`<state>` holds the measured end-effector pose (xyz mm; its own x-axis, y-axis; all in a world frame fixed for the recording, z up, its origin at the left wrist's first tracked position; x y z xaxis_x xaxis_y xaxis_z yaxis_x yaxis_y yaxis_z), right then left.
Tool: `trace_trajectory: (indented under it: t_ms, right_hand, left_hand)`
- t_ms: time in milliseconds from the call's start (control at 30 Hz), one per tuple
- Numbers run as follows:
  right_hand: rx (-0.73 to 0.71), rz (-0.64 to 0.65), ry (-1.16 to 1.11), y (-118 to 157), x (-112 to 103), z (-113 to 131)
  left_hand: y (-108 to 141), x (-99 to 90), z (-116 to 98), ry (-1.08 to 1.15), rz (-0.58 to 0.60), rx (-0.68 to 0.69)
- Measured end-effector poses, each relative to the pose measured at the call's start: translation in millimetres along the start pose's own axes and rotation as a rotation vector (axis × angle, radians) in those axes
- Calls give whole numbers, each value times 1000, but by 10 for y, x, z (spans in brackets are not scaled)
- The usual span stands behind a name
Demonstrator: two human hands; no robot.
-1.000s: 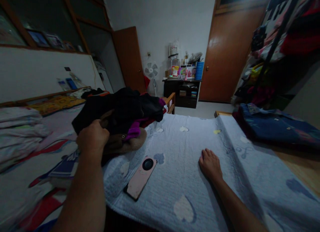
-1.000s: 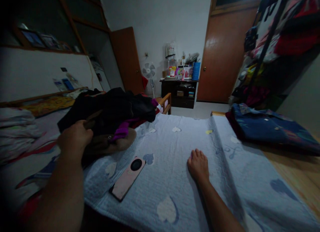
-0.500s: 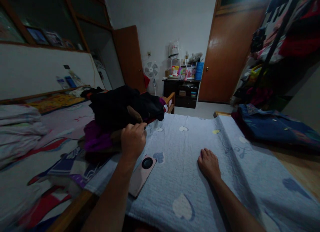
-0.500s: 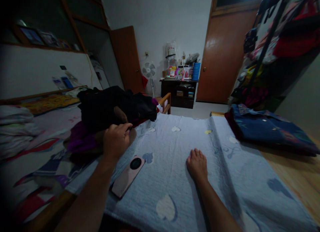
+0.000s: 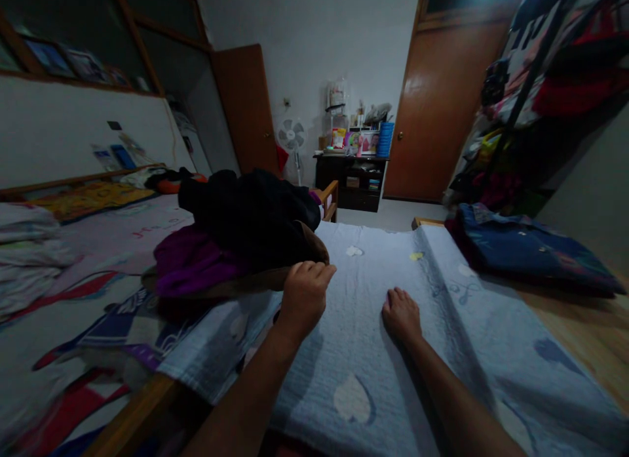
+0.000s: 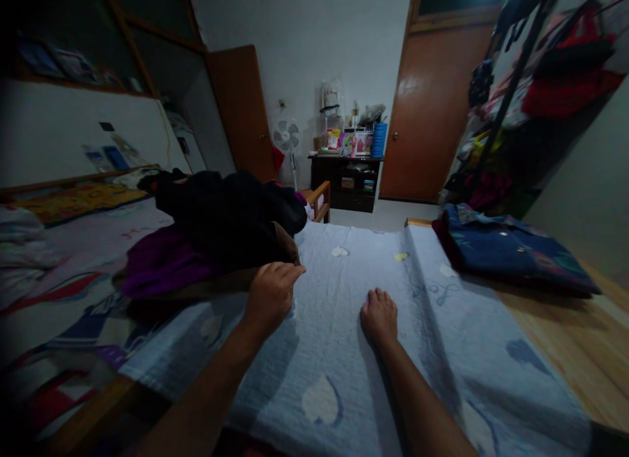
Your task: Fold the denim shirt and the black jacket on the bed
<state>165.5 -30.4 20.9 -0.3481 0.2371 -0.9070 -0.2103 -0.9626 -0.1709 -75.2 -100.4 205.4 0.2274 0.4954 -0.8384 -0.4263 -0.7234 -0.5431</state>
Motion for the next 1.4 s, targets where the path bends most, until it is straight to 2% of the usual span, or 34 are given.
trace_trajectory:
  t_ms: [100,167,233,300,400,467,533,633,733,800,900,1000,1167,1233,1333,1400]
  right_hand:
    - [127,193,-406,-42,-66,190]
    - [88,372,-813,-28,-134,536]
    - [100,608,-1202,32,-192,952]
    - [87,769,-1466,92,-289,1370]
    - [-14,900,-1605,151,-418,1886]
    - [-60,898,-1591,160,-449,2090]
    - [-52,831,-1544,148,-441,2172]
    - [-10,733,-1566,148,-450,2156]
    - [35,710,-1679,200,-535,2066]
    - [60,704,-1722,254,-621,1986]
    - [43,680,-1766,343,-770,1862]
    - [3,663,-1779,432,-900,1724]
    - [-22,699,-1686,576,-1084,1410]
    - [-11,691,-1653,626,-1154,1232]
    - [-3,667,-1602,705,-1225,924]
    - [1,650,-1548,764,-1248,702]
  left_hand:
    - [39,82,-65,-3,43,22]
    - [65,124,-94,-7,58,28]
    - [87,154,-114,-9,65,28]
    - [107,173,-126,-4,61,24]
    - [148,194,-126,18,52,19]
    - [200,201,-114,48,49,24]
    - [280,185,-91,105,36,44]
    - [445,64,9,196,-56,55]
    - [629,-98,280,161,-173,-87]
    - [731,-124,509,77,-162,-216]
    - [837,-46,829,-54,-72,-385]
    - [865,-8,1018,-125,-99,-494]
    - [679,-189,1023,-153,-276,-528]
    - [568,-291,997,-176,-309,-548]
    - [391,-361,934,-213,-250,-513]
    - [297,-332,869,-215,-177,-444]
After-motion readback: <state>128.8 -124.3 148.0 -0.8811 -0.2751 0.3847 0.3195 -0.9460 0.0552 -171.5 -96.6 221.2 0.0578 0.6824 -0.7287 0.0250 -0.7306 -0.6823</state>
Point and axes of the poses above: each hand's wrist, its own y-axis away from the middle knuckle, its own x-axis out of the palm, z = x × y, the point moved 6 cm from there along -y, towards the middle knuckle, and after that the axes turned 6 degrees about x, right-handed, at the moved point
